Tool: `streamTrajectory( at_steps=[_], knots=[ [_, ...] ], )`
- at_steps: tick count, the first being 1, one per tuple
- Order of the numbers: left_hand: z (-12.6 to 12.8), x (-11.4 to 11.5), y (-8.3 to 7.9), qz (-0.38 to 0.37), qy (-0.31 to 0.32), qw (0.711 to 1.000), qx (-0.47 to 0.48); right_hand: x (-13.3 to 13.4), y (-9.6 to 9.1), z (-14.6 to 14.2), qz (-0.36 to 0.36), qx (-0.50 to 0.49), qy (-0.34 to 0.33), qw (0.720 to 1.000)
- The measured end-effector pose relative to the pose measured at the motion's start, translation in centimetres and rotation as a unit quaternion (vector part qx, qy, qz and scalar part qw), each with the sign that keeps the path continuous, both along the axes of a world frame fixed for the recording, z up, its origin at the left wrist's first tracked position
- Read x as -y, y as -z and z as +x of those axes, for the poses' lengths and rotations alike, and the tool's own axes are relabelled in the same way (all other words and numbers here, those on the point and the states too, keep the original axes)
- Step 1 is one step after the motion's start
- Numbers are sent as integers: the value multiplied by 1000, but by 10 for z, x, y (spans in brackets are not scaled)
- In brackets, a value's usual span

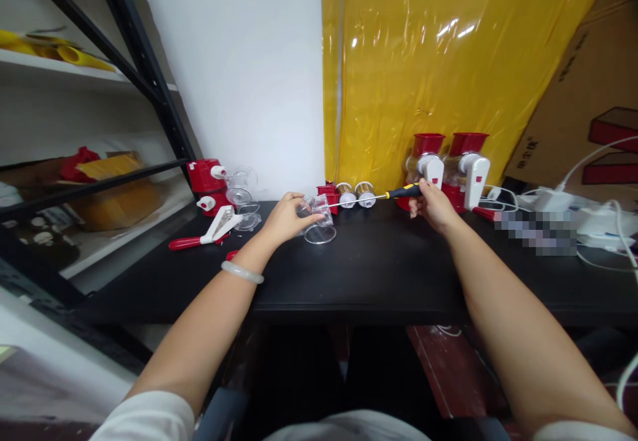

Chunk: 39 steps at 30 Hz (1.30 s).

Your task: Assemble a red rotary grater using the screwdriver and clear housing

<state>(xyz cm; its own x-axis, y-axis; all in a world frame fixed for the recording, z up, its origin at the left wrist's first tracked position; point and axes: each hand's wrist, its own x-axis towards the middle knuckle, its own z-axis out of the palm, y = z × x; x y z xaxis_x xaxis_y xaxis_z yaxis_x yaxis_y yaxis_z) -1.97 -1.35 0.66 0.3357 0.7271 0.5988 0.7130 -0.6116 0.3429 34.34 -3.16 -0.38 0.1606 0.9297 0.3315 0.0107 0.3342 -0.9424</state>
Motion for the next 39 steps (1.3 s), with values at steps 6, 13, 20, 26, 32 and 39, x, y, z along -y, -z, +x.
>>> streamTrajectory(
  at_steps=[6, 13, 20, 26, 32, 39],
  knots=[
    [0, 1, -1, -6, -3, 1000, -1, -3, 3, 3, 37, 28, 17, 999],
    [0, 0, 0, -6, -2, 1000, -3, 3, 0, 0, 30, 79, 86, 993],
    [-1, -3, 1, 3, -2, 1000, -5, 6, -1, -2, 9, 152, 135, 979],
    [-2, -3, 2, 0, -2, 1000, 0, 4, -6, -2, -43, 31, 52, 997],
    [-2, -3, 1, -4, -5, 1000, -2, 0, -1, 4, -42, -11, -49, 998],
    [-2, -2, 2, -8, -5, 1000, -2, -1, -1, 3, 2, -35, -20, 999]
  ],
)
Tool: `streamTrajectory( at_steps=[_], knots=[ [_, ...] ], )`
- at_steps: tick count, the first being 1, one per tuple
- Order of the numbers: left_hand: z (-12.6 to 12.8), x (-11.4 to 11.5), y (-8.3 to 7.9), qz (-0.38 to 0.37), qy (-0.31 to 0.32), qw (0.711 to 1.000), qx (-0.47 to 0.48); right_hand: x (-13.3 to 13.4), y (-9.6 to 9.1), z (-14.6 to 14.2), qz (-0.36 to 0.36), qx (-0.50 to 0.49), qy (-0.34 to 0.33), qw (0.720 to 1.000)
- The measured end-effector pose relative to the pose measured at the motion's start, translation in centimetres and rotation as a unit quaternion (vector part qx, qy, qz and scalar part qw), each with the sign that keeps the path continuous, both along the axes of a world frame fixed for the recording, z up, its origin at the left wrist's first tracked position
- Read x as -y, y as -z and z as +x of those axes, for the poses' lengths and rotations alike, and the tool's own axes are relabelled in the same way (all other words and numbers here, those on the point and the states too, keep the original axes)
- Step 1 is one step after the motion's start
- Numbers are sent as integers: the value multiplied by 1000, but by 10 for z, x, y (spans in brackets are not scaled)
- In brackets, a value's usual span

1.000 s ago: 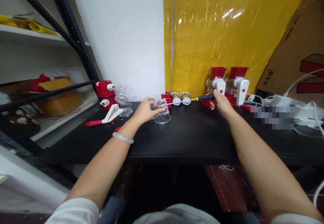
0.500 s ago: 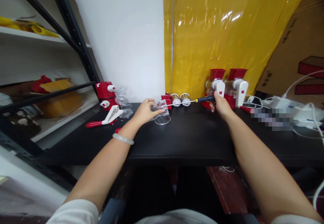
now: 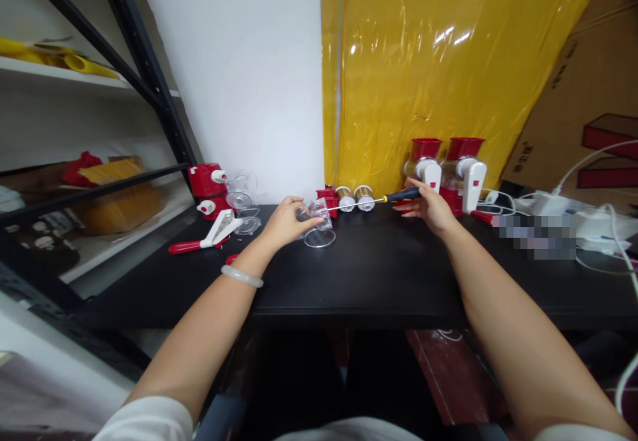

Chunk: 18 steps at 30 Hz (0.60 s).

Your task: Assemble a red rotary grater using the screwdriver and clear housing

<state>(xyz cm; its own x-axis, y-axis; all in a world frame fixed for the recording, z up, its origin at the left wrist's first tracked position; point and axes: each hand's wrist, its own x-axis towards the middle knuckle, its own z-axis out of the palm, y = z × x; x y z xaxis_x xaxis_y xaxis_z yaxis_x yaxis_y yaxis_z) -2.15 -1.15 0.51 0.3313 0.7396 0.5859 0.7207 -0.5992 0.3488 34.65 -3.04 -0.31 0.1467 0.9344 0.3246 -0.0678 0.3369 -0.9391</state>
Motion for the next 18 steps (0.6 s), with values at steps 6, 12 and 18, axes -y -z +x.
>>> streamTrajectory(
  at_steps=[6, 12, 18],
  knots=[
    [1, 1, -1, 1, -1, 1000, -5, 1, 1, -1, 10, 21, 23, 999],
    [1, 1, -1, 1, -1, 1000, -3, 2, 2, -3, 8, 53, 40, 998],
    [1, 1, -1, 7, 8, 1000, -10, 2, 1, -1, 3, 104, 104, 989]
  ],
)
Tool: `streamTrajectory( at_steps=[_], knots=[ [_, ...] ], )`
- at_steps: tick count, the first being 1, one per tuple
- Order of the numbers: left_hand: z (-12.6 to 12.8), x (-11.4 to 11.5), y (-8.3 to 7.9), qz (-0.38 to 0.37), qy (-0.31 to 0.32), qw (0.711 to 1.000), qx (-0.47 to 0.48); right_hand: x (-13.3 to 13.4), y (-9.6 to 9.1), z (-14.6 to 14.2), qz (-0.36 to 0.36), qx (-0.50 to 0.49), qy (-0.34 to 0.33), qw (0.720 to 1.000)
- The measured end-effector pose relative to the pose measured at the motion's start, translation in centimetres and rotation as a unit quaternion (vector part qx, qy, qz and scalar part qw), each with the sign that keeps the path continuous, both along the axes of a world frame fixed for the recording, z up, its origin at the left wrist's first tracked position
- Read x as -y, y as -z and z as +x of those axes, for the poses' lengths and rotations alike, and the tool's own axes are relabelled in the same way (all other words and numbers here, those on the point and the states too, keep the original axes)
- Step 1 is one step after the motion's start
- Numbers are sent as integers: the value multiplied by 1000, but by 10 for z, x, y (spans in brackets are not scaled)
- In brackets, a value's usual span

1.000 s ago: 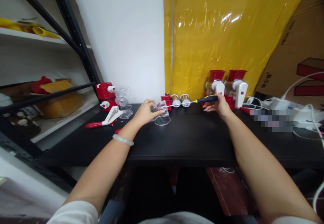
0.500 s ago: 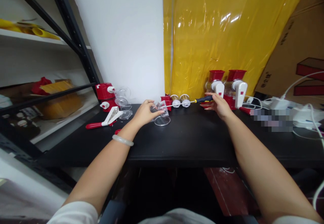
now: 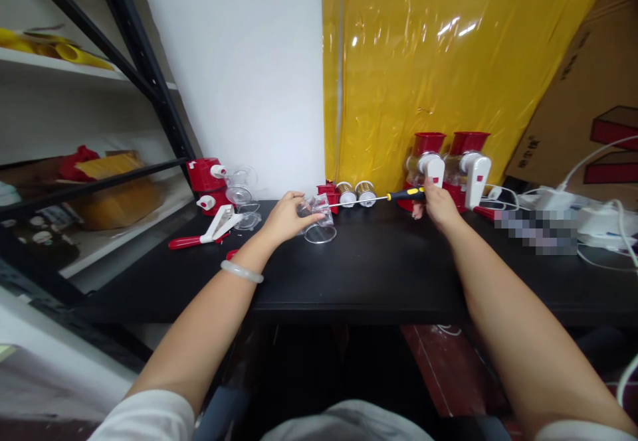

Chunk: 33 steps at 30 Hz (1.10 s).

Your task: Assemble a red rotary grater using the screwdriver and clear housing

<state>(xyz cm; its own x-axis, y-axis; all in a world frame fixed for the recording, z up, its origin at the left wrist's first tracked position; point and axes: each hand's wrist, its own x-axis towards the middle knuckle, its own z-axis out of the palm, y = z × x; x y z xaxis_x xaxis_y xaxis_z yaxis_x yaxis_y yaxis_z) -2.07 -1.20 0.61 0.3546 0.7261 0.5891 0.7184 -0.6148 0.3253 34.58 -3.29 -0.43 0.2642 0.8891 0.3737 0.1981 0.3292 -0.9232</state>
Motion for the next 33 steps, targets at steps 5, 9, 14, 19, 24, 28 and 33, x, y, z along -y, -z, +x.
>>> streamTrajectory(
  at_steps=[5, 9, 14, 19, 24, 28, 33],
  knots=[
    [1, 2, -1, -7, -5, 1000, 2, -1, -3, -3, -38, -99, -51, 993],
    [1, 2, -1, -8, -5, 1000, 0, 0, -4, -6, 11, -114, -81, 990],
    [1, 2, -1, 2, 3, 1000, -5, 3, -4, -8, 67, -84, -49, 993],
    [1, 3, -2, -6, 3, 1000, -4, 3, -3, -9, 60, -70, -18, 996],
    [1, 3, -2, -2, 4, 1000, -4, 2, -2, -7, 41, -20, 32, 998],
    [1, 1, 0, 1, 2, 1000, -2, 2, -6, -7, 1, -109, -32, 994],
    [-1, 0, 1, 0, 6, 1000, -3, 5, -7, -9, 17, -131, -89, 987]
  ],
)
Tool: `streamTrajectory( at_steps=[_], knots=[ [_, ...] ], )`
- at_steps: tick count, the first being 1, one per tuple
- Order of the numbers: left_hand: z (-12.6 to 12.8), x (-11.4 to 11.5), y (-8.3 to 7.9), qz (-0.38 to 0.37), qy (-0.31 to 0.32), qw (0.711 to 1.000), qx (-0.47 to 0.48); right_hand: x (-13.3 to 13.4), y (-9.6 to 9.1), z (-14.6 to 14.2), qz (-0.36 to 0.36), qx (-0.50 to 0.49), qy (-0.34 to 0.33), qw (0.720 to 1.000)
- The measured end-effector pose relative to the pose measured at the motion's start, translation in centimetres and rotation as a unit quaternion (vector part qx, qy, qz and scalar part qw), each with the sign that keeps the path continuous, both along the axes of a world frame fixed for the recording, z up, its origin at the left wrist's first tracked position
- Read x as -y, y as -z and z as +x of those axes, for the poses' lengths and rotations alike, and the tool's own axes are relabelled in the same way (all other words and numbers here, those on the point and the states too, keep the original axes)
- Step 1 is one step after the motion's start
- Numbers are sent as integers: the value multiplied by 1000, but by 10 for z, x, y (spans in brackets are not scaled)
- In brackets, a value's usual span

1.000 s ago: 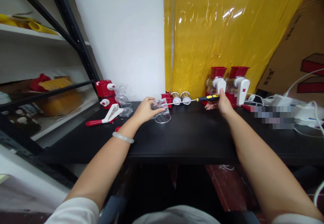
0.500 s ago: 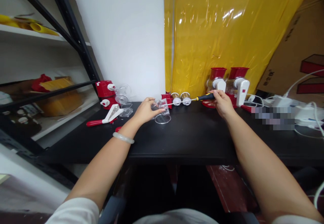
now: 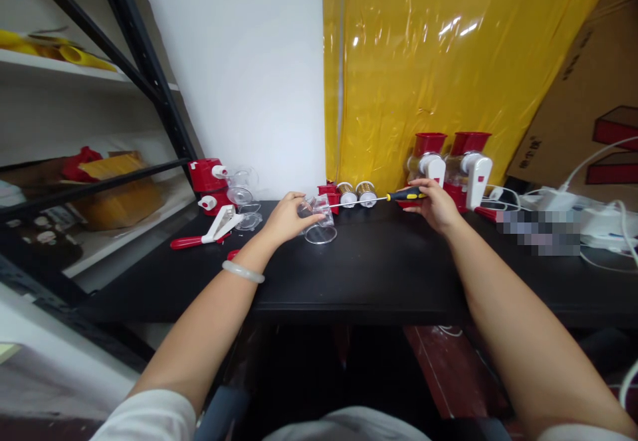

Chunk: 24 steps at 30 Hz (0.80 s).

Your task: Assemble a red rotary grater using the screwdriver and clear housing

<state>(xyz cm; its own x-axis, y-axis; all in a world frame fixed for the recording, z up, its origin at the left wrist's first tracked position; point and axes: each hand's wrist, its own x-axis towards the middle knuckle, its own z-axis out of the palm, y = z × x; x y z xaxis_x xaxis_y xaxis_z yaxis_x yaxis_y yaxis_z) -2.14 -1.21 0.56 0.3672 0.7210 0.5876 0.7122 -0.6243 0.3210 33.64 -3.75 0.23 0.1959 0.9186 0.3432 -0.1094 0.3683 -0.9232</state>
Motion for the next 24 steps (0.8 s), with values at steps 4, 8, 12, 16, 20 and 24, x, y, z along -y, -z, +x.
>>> streamTrajectory(
  at_steps=[4, 8, 12, 16, 20, 24],
  knots=[
    [1, 1, -1, 4, -1, 1000, 1, 0, 2, 0, 13, 49, 46, 998],
    [1, 1, -1, 3, -4, 1000, 2, -2, 2, 0, -1, 37, 43, 998],
    [0, 0, 0, 3, -3, 1000, 0, -2, 1, 1, -4, 4, 5, 1000],
    [1, 1, -1, 4, 6, 1000, 0, -3, 3, 2, 7, 31, 29, 999],
    [1, 2, -2, -2, -2, 1000, 1, -5, 6, 5, 25, 48, 51, 997],
    [1, 1, -1, 2, -6, 1000, -1, -6, 7, 6, 11, -16, -3, 1000]
  ],
)
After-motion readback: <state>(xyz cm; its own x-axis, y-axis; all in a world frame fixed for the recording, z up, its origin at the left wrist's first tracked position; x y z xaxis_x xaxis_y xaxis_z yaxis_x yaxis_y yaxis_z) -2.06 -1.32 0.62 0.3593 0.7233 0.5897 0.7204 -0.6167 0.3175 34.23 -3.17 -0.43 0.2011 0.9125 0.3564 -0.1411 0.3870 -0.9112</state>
